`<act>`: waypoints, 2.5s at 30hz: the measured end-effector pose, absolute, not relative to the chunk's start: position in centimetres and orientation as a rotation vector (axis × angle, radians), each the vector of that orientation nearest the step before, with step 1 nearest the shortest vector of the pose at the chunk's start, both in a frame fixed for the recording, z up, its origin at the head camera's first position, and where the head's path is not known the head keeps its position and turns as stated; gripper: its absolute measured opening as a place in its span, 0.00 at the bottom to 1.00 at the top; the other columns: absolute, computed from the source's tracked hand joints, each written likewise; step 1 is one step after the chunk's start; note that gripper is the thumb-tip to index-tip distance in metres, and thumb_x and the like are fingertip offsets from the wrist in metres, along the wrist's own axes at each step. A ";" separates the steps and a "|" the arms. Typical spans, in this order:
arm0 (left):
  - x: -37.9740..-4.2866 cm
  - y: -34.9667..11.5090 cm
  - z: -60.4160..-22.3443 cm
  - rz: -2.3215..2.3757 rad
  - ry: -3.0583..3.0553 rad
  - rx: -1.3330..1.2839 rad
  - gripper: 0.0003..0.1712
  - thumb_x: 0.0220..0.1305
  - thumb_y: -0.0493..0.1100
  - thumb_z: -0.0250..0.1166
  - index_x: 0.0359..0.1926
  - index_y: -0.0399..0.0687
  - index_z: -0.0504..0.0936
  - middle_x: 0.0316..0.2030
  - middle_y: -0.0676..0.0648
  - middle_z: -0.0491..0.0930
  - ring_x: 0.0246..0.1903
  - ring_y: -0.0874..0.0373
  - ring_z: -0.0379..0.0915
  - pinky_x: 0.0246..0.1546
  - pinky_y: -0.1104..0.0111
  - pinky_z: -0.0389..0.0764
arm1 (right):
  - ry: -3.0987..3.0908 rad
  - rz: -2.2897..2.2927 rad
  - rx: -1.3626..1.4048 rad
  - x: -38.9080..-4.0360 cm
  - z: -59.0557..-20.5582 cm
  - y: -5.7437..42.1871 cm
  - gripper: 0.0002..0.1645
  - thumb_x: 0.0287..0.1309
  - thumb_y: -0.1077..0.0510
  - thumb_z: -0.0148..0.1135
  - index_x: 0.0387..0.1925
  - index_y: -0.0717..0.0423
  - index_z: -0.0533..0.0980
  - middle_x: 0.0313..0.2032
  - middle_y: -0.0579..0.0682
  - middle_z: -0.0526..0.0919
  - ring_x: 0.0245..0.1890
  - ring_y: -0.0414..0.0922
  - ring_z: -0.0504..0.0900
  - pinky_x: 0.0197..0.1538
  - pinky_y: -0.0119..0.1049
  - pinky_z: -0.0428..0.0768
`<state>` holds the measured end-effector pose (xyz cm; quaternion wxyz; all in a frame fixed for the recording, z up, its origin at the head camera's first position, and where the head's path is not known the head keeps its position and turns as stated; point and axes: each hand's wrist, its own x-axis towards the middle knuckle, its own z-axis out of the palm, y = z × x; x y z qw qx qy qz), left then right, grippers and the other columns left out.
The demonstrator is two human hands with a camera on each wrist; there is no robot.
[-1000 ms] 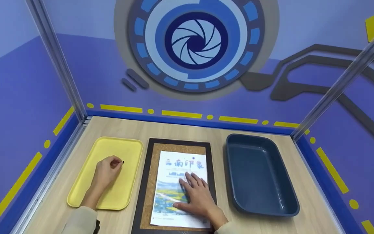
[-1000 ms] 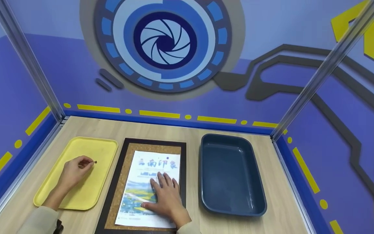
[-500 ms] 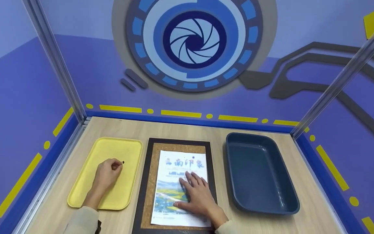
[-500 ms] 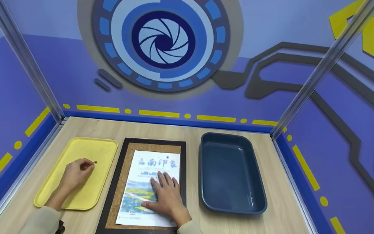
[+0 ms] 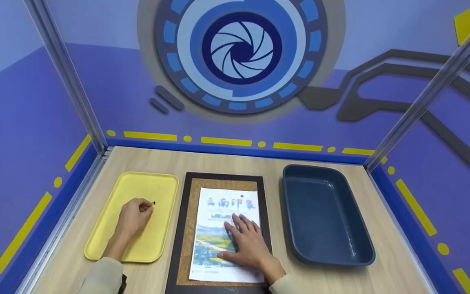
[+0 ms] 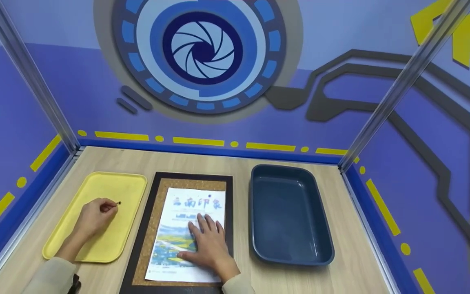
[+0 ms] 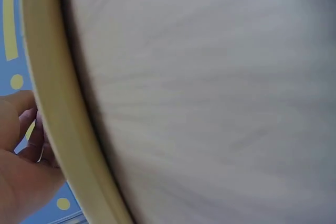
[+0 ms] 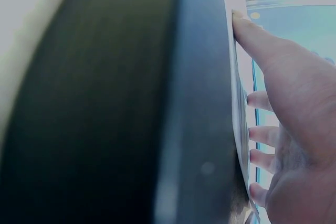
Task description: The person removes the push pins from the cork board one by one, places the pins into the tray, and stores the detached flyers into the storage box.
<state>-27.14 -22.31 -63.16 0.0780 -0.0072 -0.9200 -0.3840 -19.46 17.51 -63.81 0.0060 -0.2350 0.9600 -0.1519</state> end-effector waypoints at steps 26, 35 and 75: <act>-29.2 -7.3 -56.6 -1.189 -2.573 -0.440 0.12 0.67 0.41 0.76 0.48 0.44 0.87 0.45 0.46 0.81 0.47 0.51 0.80 0.51 0.57 0.83 | 2.992 -0.485 -0.717 -19.7 -63.7 17.2 0.58 0.55 0.15 0.60 0.77 0.44 0.70 0.80 0.57 0.63 0.79 0.60 0.59 0.75 0.66 0.59; -30.9 -2.5 -57.4 -1.209 -2.685 -0.477 0.15 0.69 0.45 0.75 0.52 0.47 0.86 0.48 0.47 0.81 0.50 0.50 0.81 0.53 0.57 0.83 | 3.030 -0.466 -0.760 -19.8 -63.7 17.3 0.58 0.55 0.16 0.61 0.75 0.47 0.73 0.77 0.58 0.66 0.77 0.61 0.63 0.72 0.67 0.64; -34.0 4.1 -63.1 -1.118 -2.863 -0.532 0.06 0.68 0.39 0.74 0.44 0.44 0.90 0.44 0.45 0.83 0.46 0.50 0.83 0.53 0.57 0.83 | 3.023 -0.481 -0.774 -19.8 -63.7 17.3 0.58 0.56 0.17 0.62 0.76 0.47 0.72 0.78 0.59 0.66 0.77 0.61 0.62 0.72 0.67 0.63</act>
